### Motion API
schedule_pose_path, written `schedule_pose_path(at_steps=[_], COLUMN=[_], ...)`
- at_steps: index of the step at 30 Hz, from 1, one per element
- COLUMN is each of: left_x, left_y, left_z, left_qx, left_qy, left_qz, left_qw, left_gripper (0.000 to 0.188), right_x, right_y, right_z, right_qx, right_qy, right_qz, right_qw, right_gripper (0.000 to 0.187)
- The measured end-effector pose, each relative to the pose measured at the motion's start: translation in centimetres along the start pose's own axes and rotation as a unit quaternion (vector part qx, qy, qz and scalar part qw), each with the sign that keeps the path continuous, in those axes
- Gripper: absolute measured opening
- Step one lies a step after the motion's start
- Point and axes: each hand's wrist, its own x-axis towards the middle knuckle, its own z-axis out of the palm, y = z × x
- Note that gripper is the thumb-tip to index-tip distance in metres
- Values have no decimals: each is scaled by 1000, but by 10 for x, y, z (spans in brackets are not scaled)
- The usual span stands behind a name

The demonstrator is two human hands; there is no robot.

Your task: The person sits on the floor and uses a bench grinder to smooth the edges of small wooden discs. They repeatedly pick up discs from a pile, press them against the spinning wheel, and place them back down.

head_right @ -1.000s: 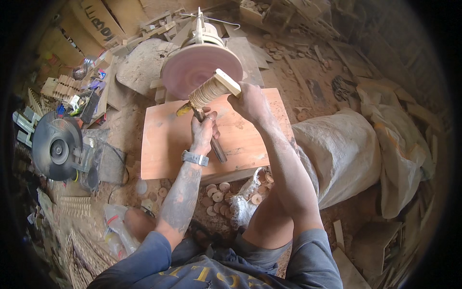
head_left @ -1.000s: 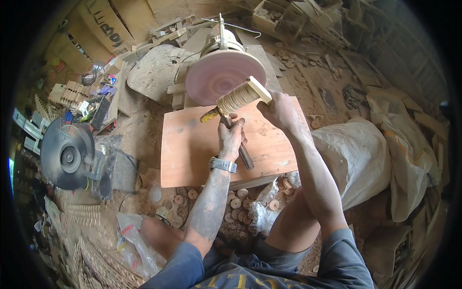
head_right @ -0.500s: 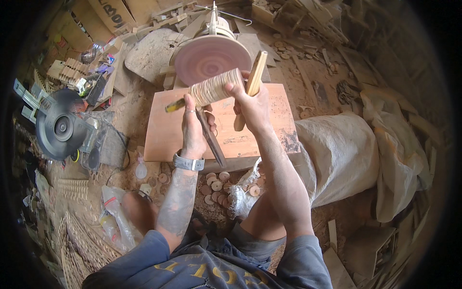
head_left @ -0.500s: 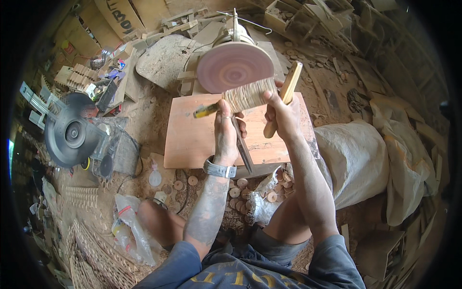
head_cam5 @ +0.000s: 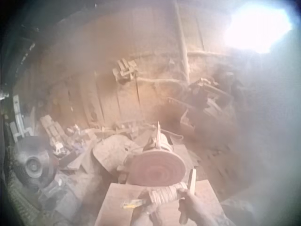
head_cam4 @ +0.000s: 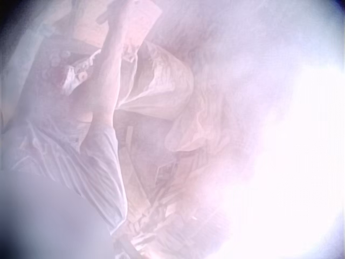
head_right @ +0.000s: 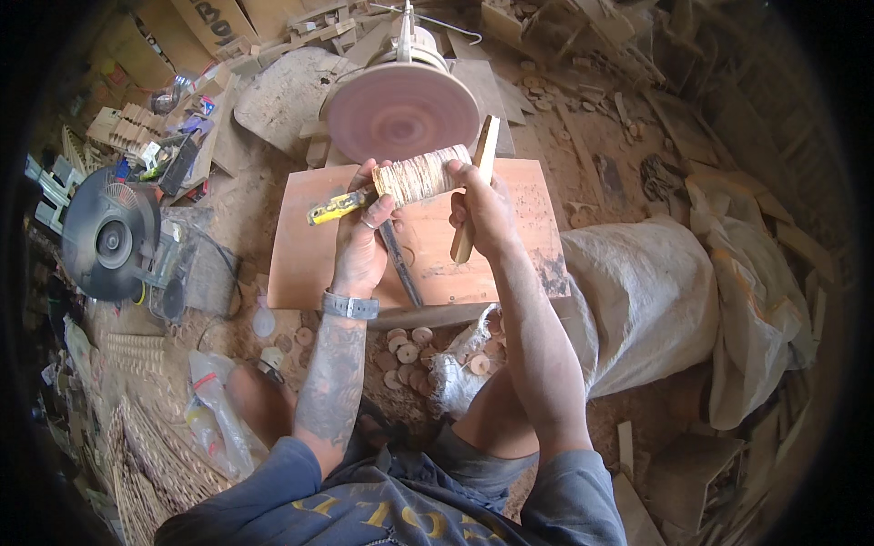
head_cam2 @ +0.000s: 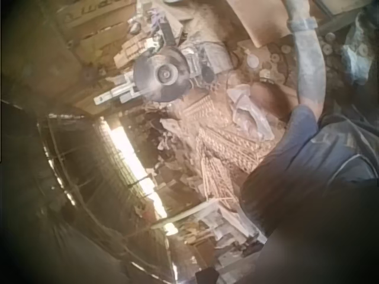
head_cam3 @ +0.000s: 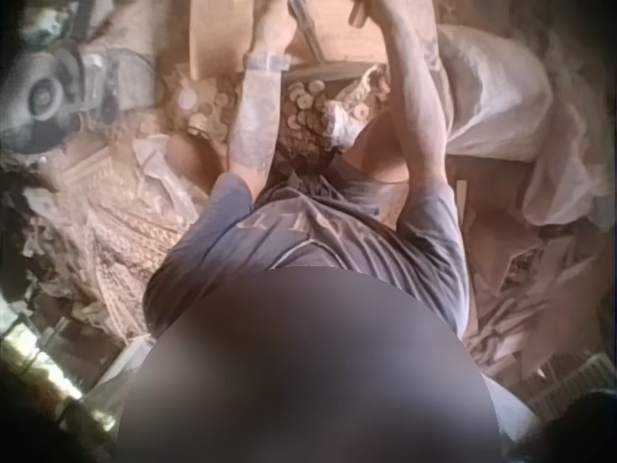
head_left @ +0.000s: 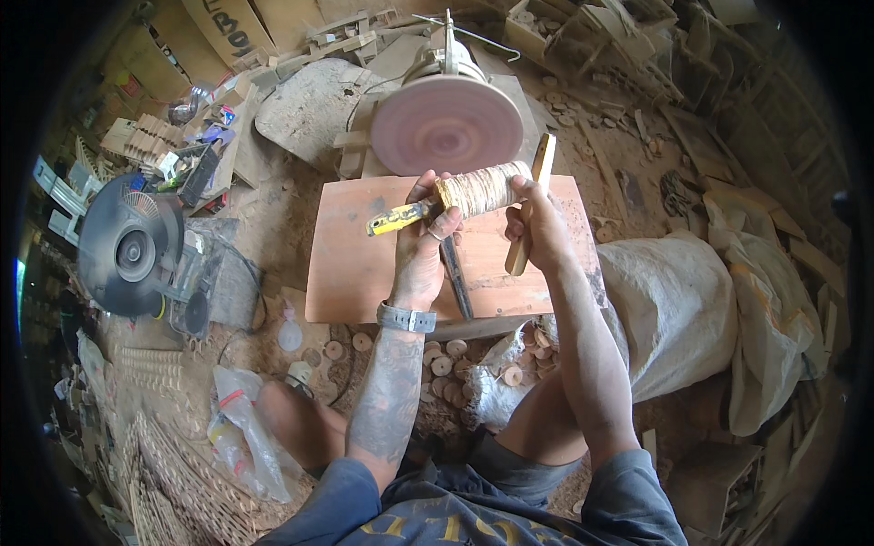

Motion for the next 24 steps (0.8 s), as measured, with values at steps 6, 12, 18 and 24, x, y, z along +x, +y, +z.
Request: schedule_pose_path(at_steps=[6,12,18,24], left_x=[-1,-20,-41,-58], left_y=[5,18,18,3], left_z=[-27,-79,-81,-61], left_qx=[123,53,-87,-381], left_qy=[-28,-97,-258,-277], left_qz=[-86,-192,-205,-300], left_qw=[988,975,940,829], left_gripper=[44,58,81,96], right_x=[-15,-42,-57,-71], right_y=[-8,-25,-23,-2], right_z=[-13,-2,27,55], right_qx=[-125,-209,-220,-136], right_qy=[-171,-318,-215,-276], right_qz=[-48,-120,-85,60], right_qw=[976,917,948,950], right_gripper=[47,71,75,31])
